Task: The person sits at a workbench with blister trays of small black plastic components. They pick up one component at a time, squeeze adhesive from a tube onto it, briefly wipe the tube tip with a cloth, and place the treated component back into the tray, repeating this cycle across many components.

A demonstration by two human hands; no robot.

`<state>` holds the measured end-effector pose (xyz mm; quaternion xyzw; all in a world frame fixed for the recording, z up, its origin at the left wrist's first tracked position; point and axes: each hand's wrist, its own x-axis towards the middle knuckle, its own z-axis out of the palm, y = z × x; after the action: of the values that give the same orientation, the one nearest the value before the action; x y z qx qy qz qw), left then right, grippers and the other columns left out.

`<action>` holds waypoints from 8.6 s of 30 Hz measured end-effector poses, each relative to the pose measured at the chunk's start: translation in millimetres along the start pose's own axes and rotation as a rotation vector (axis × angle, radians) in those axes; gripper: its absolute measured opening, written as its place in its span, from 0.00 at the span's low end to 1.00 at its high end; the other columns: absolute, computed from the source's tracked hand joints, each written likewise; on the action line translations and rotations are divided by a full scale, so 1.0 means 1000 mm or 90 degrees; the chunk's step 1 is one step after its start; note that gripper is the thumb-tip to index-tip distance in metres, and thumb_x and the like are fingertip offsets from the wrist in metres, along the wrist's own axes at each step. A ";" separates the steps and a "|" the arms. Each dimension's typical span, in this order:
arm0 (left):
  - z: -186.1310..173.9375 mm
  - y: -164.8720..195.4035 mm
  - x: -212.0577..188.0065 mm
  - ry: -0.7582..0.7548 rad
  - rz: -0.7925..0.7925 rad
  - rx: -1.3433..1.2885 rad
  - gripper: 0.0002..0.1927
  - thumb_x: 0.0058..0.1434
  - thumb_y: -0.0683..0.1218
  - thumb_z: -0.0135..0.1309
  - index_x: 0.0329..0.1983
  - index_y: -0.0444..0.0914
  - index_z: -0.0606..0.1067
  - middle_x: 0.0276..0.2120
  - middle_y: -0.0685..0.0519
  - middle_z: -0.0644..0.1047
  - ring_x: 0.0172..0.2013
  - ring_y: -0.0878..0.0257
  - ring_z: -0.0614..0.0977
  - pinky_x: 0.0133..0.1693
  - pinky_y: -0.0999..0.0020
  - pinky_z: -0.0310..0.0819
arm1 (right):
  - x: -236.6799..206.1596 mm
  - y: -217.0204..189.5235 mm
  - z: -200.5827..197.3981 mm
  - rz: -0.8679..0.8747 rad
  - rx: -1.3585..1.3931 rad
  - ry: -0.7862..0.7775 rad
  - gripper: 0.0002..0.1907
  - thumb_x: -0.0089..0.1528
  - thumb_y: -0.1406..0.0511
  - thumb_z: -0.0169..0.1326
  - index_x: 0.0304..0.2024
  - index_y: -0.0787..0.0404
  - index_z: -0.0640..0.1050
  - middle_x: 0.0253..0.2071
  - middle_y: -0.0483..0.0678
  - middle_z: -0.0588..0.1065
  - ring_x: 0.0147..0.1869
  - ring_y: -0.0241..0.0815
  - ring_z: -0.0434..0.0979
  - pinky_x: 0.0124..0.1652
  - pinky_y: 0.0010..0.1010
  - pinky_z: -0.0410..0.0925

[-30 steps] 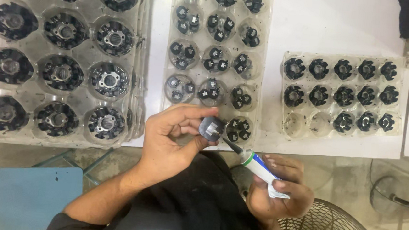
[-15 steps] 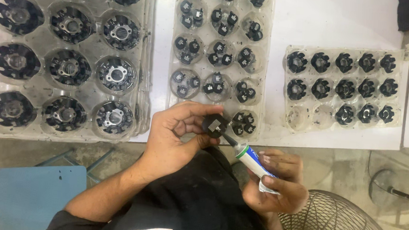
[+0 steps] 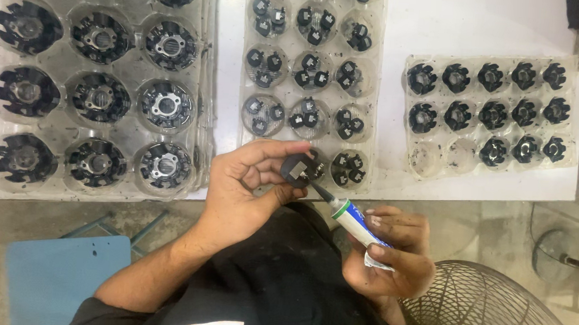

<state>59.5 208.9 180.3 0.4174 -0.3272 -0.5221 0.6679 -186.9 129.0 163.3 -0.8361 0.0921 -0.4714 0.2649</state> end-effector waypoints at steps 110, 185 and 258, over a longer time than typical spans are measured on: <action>0.027 -0.142 0.167 0.146 -0.013 0.166 0.28 0.45 0.33 0.69 0.49 0.41 0.73 0.43 0.54 0.77 0.44 0.68 0.82 0.40 0.77 0.84 | -0.040 0.046 -0.062 0.406 0.184 0.511 0.18 0.63 0.79 0.60 0.50 0.64 0.68 0.50 0.60 0.75 0.51 0.47 0.80 0.50 0.35 0.79; 0.013 -0.041 -0.020 -0.075 -0.113 -0.294 0.26 0.67 0.42 0.62 0.66 0.29 0.71 0.58 0.44 0.78 0.44 0.60 0.82 0.50 0.64 0.80 | -0.009 -0.005 -0.014 0.023 -0.027 -0.010 0.27 0.59 0.70 0.65 0.56 0.56 0.67 0.50 0.52 0.73 0.55 0.45 0.76 0.55 0.44 0.78; -0.015 -0.255 0.324 -0.208 0.195 1.135 0.07 0.57 0.43 0.58 0.37 0.48 0.83 0.37 0.50 0.80 0.39 0.50 0.83 0.42 0.55 0.78 | -0.017 0.097 -0.095 0.306 -0.143 0.286 0.16 0.60 0.74 0.65 0.43 0.60 0.71 0.41 0.51 0.76 0.46 0.46 0.78 0.44 0.31 0.75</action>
<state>42.6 -129.0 -55.7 0.6512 -0.7507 -0.0346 0.1063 -266.2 20.5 139.4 -0.6900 0.3941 -0.5543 0.2477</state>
